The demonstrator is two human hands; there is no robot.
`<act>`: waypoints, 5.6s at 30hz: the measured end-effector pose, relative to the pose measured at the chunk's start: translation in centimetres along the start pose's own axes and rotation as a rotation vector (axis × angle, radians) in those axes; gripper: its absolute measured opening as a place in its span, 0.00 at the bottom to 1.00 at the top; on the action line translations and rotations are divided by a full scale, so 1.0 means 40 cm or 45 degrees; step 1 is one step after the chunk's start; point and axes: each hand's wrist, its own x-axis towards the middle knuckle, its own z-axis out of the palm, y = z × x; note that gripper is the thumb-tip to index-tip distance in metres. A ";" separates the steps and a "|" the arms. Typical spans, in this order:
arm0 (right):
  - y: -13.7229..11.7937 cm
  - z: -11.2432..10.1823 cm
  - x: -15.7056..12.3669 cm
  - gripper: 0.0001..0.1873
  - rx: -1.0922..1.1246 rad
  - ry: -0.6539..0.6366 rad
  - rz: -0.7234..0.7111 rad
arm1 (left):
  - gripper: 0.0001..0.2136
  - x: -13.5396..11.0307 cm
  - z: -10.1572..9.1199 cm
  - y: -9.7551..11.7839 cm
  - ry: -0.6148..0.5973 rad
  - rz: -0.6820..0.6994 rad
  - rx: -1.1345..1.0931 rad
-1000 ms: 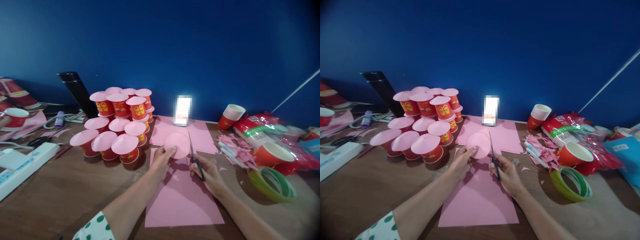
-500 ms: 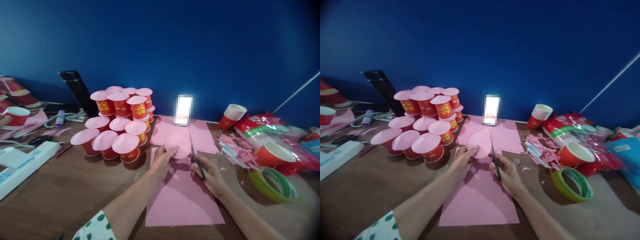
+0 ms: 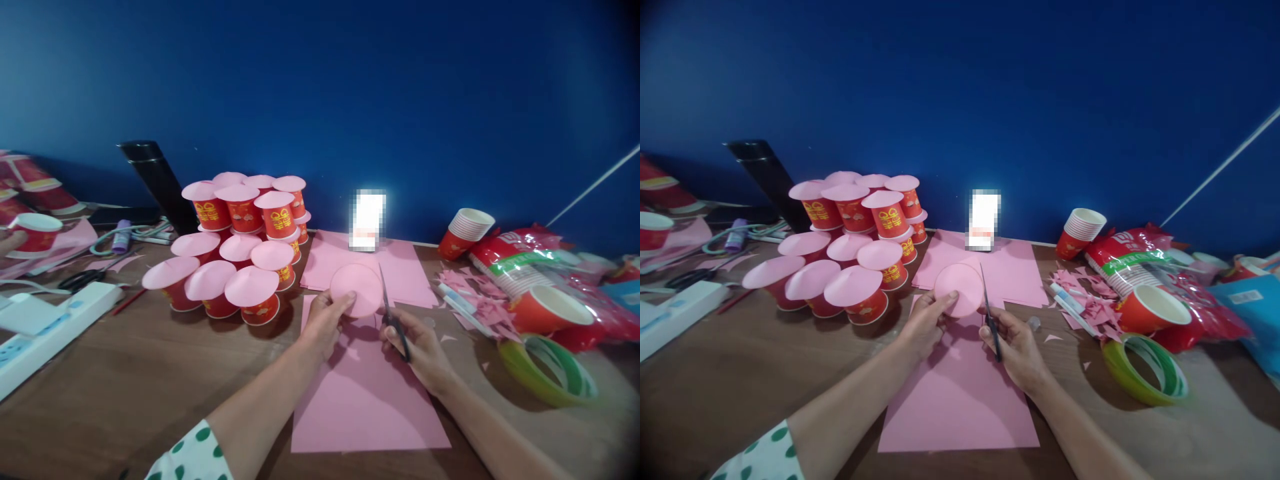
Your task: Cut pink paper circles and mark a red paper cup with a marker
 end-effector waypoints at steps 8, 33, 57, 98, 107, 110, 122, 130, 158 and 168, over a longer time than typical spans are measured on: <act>0.005 0.000 0.001 0.28 0.029 -0.003 0.019 | 0.16 -0.003 0.005 0.003 0.013 -0.007 -0.034; 0.006 0.001 -0.001 0.30 0.037 0.032 0.057 | 0.15 0.000 0.001 -0.002 0.031 -0.017 -0.042; 0.009 -0.004 0.001 0.34 -0.078 -0.001 0.034 | 0.16 0.003 -0.004 0.000 0.003 -0.012 -0.069; -0.003 0.000 -0.001 0.32 -0.058 0.020 0.059 | 0.17 -0.009 0.004 0.003 0.007 0.064 0.048; 0.010 -0.007 0.004 0.33 -0.078 0.007 0.048 | 0.17 -0.009 0.004 0.002 0.003 0.061 0.036; 0.005 -0.005 0.002 0.33 -0.100 0.001 0.040 | 0.17 -0.010 0.004 0.004 0.011 0.058 0.033; -0.011 0.002 -0.001 0.33 -0.156 0.007 0.035 | 0.16 -0.012 0.012 0.014 0.092 0.018 -0.003; 0.003 -0.004 0.001 0.34 -0.123 -0.018 0.076 | 0.16 -0.009 0.006 0.010 0.068 0.041 0.032; 0.000 -0.001 0.001 0.32 -0.106 0.011 0.051 | 0.17 -0.008 0.001 0.006 -0.028 0.019 0.041; 0.003 -0.005 0.000 0.32 -0.135 -0.012 0.035 | 0.16 -0.006 0.002 0.007 0.020 0.021 0.037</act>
